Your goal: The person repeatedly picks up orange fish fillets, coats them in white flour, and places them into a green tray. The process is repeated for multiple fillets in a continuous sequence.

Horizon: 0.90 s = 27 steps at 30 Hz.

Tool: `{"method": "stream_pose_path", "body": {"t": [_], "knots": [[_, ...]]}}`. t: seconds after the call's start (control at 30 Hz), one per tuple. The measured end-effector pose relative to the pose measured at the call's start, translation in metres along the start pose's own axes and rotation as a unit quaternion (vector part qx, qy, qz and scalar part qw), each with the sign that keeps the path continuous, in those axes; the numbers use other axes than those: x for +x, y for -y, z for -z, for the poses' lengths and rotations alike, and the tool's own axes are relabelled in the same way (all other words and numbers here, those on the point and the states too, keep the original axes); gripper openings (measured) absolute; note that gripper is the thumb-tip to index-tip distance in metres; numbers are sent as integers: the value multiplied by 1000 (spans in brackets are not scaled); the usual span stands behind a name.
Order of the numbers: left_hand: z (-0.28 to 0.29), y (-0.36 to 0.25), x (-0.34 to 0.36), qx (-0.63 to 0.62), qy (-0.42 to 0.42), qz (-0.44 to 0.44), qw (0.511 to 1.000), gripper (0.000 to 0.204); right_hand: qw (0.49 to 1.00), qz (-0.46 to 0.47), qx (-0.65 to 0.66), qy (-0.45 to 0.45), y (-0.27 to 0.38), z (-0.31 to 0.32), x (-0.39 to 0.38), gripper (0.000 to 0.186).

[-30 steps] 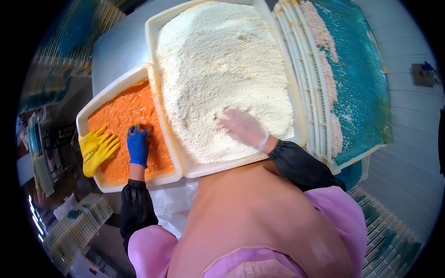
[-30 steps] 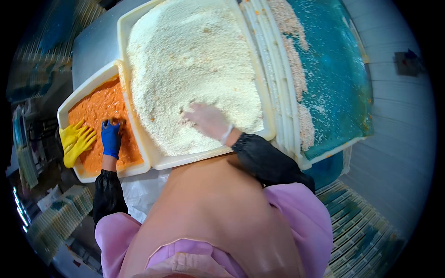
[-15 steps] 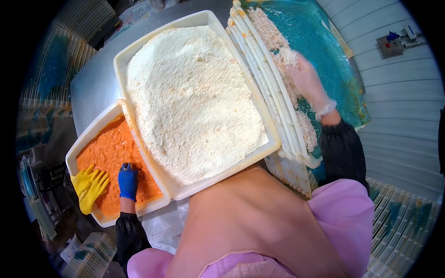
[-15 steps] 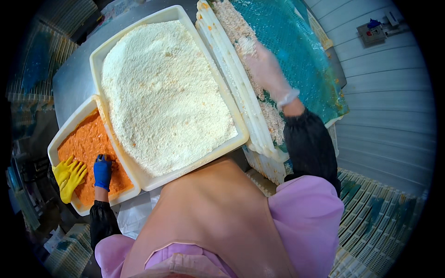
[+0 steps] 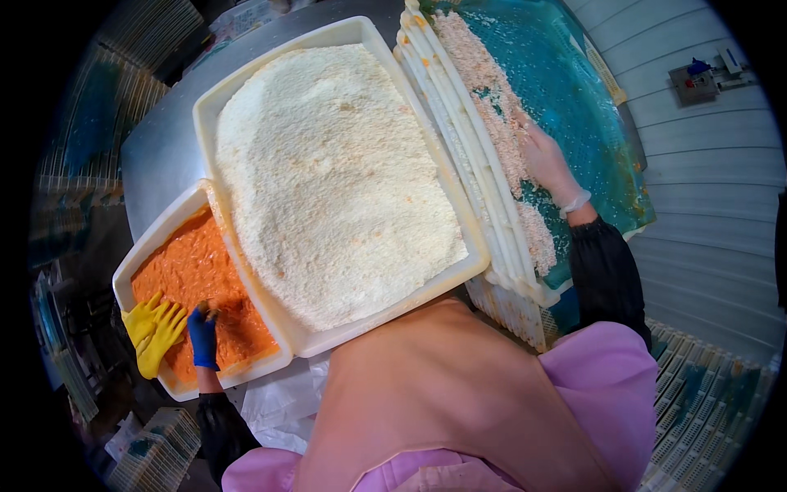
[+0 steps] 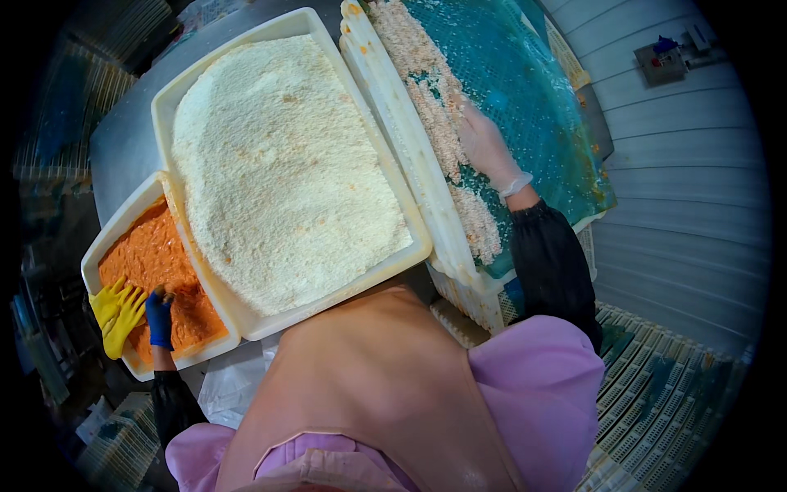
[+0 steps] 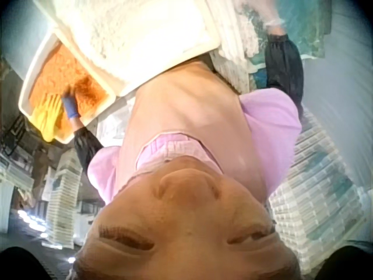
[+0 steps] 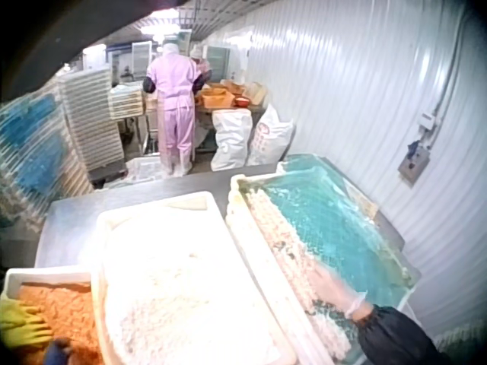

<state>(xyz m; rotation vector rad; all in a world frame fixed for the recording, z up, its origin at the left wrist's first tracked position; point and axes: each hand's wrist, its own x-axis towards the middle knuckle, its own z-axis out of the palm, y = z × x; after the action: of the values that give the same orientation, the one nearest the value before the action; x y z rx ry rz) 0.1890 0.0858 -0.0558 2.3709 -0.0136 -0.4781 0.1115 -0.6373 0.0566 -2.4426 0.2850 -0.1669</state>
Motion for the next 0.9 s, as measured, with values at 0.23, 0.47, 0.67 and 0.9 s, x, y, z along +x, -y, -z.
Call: {"method": "stream_pose_path", "body": {"t": [0.23, 0.47, 0.67, 0.9], "knots": [[-19, 46, 8, 35, -176, -15, 984, 40, 964, -31, 257, 66, -5, -4, 14, 53], [-3, -5, 6, 377, -105, -46, 919, 30, 933, 7, 350, 89, 0, 3, -1, 66], [36, 24, 22, 135, -102, -86, 982, 17, 926, -43, 375, 5, 36, 4, -15, 59], [-8, -186, 25, -4, -50, -20, 999, 19, 921, 52, 380, 74, 129, -34, -70, 48]]}}
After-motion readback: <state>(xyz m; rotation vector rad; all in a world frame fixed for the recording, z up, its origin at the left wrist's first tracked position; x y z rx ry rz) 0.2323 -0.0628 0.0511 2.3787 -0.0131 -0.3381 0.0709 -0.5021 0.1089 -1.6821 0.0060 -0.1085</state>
